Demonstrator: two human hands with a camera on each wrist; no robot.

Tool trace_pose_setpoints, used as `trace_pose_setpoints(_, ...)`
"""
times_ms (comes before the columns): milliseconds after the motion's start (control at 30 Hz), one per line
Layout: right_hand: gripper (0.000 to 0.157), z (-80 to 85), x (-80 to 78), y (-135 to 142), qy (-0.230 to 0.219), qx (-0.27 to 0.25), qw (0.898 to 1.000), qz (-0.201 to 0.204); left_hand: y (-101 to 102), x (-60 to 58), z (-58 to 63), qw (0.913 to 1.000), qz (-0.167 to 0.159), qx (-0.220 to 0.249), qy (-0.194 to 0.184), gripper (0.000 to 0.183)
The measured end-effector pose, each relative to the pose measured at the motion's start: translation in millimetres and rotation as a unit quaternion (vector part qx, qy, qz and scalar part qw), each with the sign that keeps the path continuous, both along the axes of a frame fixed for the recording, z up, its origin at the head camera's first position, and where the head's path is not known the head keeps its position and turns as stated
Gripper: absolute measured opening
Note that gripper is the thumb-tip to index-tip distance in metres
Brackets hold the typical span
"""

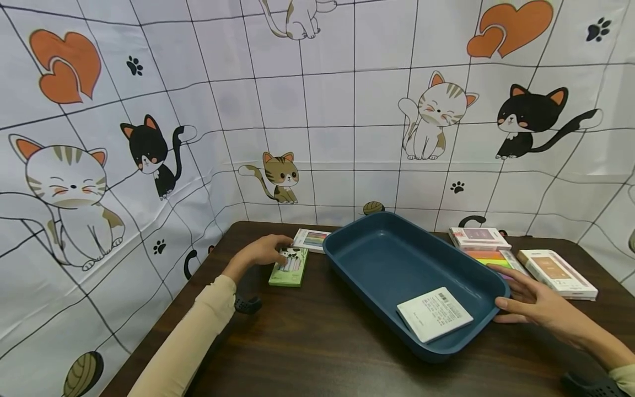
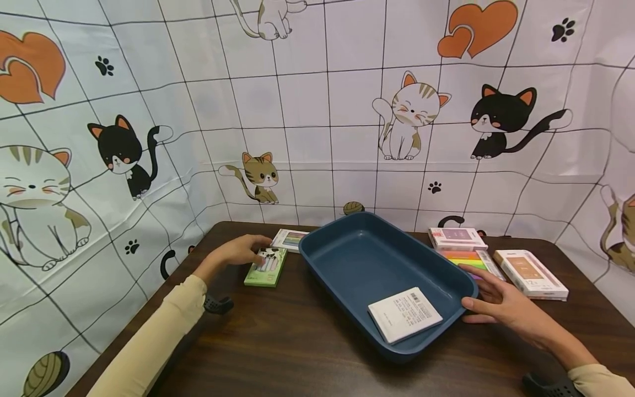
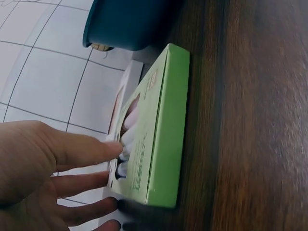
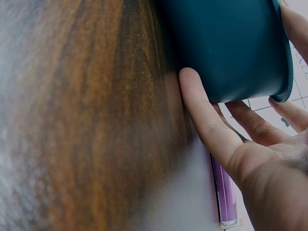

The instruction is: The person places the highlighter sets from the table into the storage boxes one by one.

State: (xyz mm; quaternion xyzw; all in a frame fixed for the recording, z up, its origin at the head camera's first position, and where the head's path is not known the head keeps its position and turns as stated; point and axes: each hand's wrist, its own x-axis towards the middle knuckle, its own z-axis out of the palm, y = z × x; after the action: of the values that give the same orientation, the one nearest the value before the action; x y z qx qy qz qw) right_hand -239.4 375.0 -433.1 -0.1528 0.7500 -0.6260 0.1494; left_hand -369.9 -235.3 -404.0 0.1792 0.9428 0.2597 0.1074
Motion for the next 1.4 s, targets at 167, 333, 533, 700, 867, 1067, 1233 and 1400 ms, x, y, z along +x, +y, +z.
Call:
trace_pose_setpoints(167, 0.076, -1.7, 1.1, -1.8, 0.002, 0.002, 1.000, 0.003, 3.9, -0.5, -2.5, 0.9999, -0.008, 0.002, -0.013, 0.065)
trace_pose_setpoints(333, 0.076, -0.7, 0.5, -2.6, 0.000, 0.001, 1.000, 0.000, 6.5, -0.2, -2.2, 1.0000, -0.002, 0.005, 0.000, 0.067)
trace_pose_setpoints(533, 0.076, 0.2, 0.1, -3.1, 0.001, 0.007, 1.000, -0.005, 8.2, 2.6, -0.3, 1.0000, 0.005, 0.002, 0.008, 0.066)
trace_pose_setpoints(700, 0.076, -0.3, -0.3, -3.1, 0.002, 0.005, 1.000, -0.001, 7.3, 6.2, 0.2, 0.9999, 0.007, 0.008, 0.006, 0.066)
trace_pose_setpoints(867, 0.076, -0.3, -0.5, -2.4, 0.003, 0.002, 1.000, 0.000, 5.1, 6.4, -0.7, 1.0000, 0.000, 0.007, 0.001, 0.062)
trace_pose_setpoints(1067, 0.076, -2.2, 0.4, -1.9, 0.001, 0.001, 1.000, 0.003, 0.7, 2.6, -3.7, 0.9998, -0.005, -0.018, -0.004, 0.057)
trace_pose_setpoints(1233, 0.076, -1.9, 0.4, -2.4, 0.002, 0.003, 1.000, -0.005, 2.9, 0.9, -2.3, 0.9995, -0.015, -0.028, 0.010, 0.052)
trace_pose_setpoints(1400, 0.076, -0.3, 0.7, -2.6, 0.006, 0.002, 1.000, -0.007, 5.6, 1.9, -3.2, 0.9997, -0.001, -0.020, 0.017, 0.051)
